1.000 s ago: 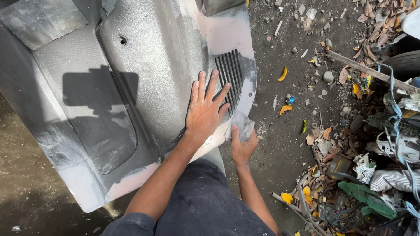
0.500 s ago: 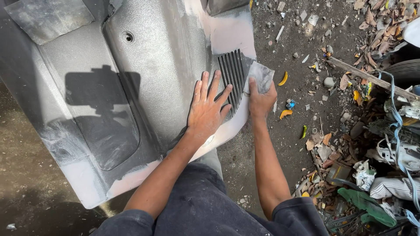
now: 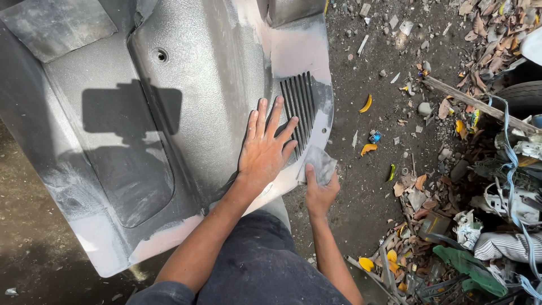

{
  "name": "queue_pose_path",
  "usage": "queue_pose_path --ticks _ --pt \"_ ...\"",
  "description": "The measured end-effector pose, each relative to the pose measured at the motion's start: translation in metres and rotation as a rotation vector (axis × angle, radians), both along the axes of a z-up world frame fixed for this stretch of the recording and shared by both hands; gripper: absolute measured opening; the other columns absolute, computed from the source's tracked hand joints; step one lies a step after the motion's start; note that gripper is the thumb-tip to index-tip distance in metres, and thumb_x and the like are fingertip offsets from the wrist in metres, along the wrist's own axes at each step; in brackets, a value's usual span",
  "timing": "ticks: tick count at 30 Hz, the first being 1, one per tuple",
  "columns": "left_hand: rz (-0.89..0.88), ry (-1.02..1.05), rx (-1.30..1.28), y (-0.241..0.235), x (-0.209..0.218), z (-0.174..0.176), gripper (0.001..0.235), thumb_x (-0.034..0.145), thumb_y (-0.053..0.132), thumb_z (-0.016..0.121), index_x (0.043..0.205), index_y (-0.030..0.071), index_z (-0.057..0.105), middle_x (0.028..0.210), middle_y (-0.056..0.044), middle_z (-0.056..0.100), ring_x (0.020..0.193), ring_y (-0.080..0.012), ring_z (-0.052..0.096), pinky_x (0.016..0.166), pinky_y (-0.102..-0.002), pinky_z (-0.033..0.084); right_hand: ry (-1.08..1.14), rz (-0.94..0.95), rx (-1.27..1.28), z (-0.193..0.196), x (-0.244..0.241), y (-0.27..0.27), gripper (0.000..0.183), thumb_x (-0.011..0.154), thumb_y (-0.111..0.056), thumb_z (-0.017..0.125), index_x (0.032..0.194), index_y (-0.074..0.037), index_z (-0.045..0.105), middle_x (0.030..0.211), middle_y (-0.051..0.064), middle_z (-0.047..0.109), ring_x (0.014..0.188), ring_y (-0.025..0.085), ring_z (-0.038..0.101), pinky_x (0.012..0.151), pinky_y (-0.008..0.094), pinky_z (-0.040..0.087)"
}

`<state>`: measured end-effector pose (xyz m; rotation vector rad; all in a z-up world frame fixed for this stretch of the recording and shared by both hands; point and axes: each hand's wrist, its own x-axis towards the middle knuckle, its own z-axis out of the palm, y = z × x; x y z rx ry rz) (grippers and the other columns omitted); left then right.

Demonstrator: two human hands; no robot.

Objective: The person sands a large, grey car bumper with a sanding block, focusing on the vent area and edges. They use both hands to apply pressure and smooth the surface, occasionally pausing to feel the texture.

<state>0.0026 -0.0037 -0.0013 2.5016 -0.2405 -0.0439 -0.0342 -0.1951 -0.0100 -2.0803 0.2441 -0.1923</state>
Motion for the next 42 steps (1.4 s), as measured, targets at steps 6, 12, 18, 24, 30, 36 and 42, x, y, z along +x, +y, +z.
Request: queue_pose_path --ticks 6,12,18,24,30,36,42 --pt "-0.011 0.019 -0.024 -0.001 0.002 -0.001 0.053 0.103 0.046 0.053 0.152 0.024 0.053 0.171 -0.018 0.013 0.156 -0.0451 0.012 0.126 -0.055 0.012 0.084 -0.089 0.055 -0.012 0.067 -0.011 0.032 0.098 -0.017 0.076 0.121 0.003 0.067 0.109 0.011 0.077 0.094 0.017 0.073 0.082 0.029 0.059" --pt "-0.006 -0.023 0.002 -0.008 0.001 -0.005 0.056 0.103 0.047 0.053 0.153 0.021 0.052 0.170 -0.020 0.015 0.156 -0.0453 0.014 0.126 -0.055 0.013 0.073 -0.023 0.001 -0.023 0.048 -0.029 0.031 0.099 -0.016 0.076 0.121 0.004 0.066 0.108 0.013 0.076 0.094 0.017 0.071 0.083 0.031 0.058" --pt "0.039 -0.009 0.034 -0.005 0.010 -0.001 0.053 0.104 0.047 0.054 0.152 0.025 0.053 0.172 -0.017 0.017 0.157 -0.0434 0.014 0.126 -0.053 0.013 -0.266 0.147 -0.295 0.049 0.000 0.032 0.031 0.098 -0.002 0.069 0.122 0.014 0.058 0.113 0.026 0.069 0.102 0.032 0.066 0.086 0.044 0.053" --pt "0.042 -0.058 0.069 -0.012 -0.001 -0.003 0.057 0.103 0.048 0.052 0.155 0.024 0.051 0.171 -0.018 0.016 0.156 -0.0439 0.014 0.126 -0.054 0.014 0.047 0.000 -0.089 -0.007 0.101 -0.018 0.027 0.099 -0.018 0.076 0.113 0.004 0.069 0.099 0.014 0.078 0.086 0.019 0.071 0.076 0.033 0.059" --pt "0.024 -0.017 0.061 -0.012 -0.006 -0.002 0.056 0.103 0.048 0.052 0.154 0.025 0.049 0.171 -0.018 0.014 0.156 -0.0444 0.013 0.125 -0.055 0.014 -0.082 0.094 -0.151 -0.006 0.000 -0.021 0.030 0.101 -0.019 0.074 0.121 0.003 0.067 0.108 0.014 0.076 0.097 0.022 0.075 0.087 0.034 0.059" --pt "0.002 -0.029 0.024 -0.008 -0.006 -0.004 0.058 0.105 0.048 0.051 0.158 0.024 0.047 0.172 -0.018 0.013 0.157 -0.0442 0.011 0.127 -0.055 0.013 0.061 -0.074 -0.025 -0.002 0.071 -0.013 0.030 0.096 -0.022 0.075 0.113 0.002 0.070 0.098 0.011 0.078 0.085 0.021 0.074 0.076 0.036 0.060" --pt "-0.028 -0.021 0.038 -0.004 -0.013 -0.007 0.060 0.104 0.050 0.050 0.158 0.023 0.045 0.170 -0.020 0.010 0.156 -0.0462 0.010 0.125 -0.056 0.011 0.115 -0.083 -0.008 -0.010 -0.021 -0.015 0.034 0.098 -0.022 0.075 0.120 0.003 0.067 0.107 0.011 0.076 0.095 0.016 0.072 0.083 0.030 0.059"
